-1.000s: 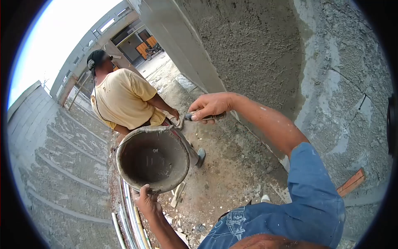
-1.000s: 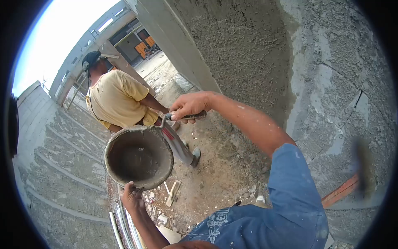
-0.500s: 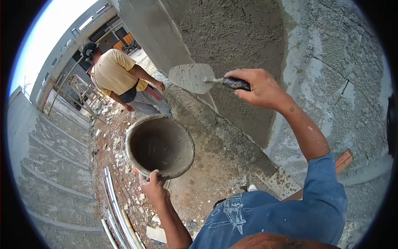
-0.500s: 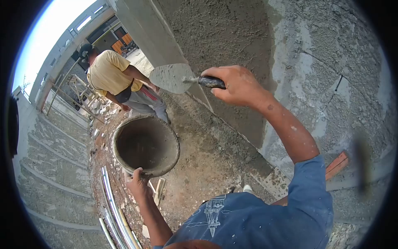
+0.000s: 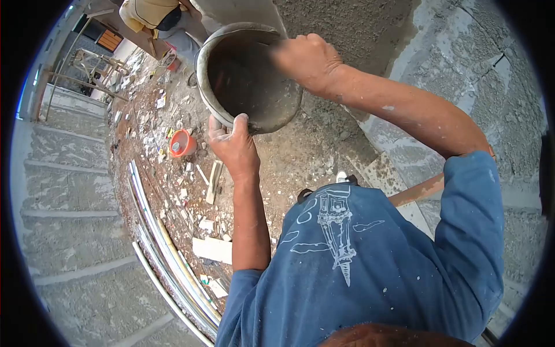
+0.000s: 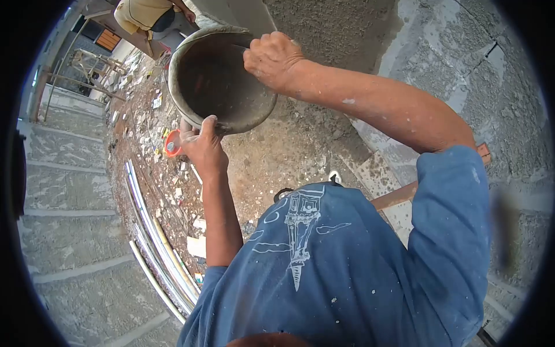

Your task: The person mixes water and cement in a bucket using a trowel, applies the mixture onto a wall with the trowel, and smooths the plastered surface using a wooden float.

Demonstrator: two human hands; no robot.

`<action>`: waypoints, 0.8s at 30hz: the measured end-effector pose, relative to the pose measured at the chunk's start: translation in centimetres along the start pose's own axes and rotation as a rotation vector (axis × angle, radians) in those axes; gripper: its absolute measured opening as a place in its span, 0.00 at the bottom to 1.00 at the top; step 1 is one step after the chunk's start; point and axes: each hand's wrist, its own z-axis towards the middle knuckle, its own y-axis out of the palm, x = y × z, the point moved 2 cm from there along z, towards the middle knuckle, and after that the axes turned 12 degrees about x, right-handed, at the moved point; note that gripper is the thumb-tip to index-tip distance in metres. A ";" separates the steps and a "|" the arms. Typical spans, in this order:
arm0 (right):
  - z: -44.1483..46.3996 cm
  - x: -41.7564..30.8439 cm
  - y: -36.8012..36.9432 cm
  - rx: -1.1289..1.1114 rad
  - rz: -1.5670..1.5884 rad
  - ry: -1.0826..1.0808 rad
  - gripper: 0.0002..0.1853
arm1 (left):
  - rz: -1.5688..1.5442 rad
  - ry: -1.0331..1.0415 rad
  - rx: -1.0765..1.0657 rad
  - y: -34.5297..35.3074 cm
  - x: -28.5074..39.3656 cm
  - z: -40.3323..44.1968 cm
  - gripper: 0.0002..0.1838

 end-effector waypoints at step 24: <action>-1.9 0.5 3.9 -0.486 0.873 0.289 0.25 | 0.085 0.071 0.023 -2.7 3.8 -1.4 0.11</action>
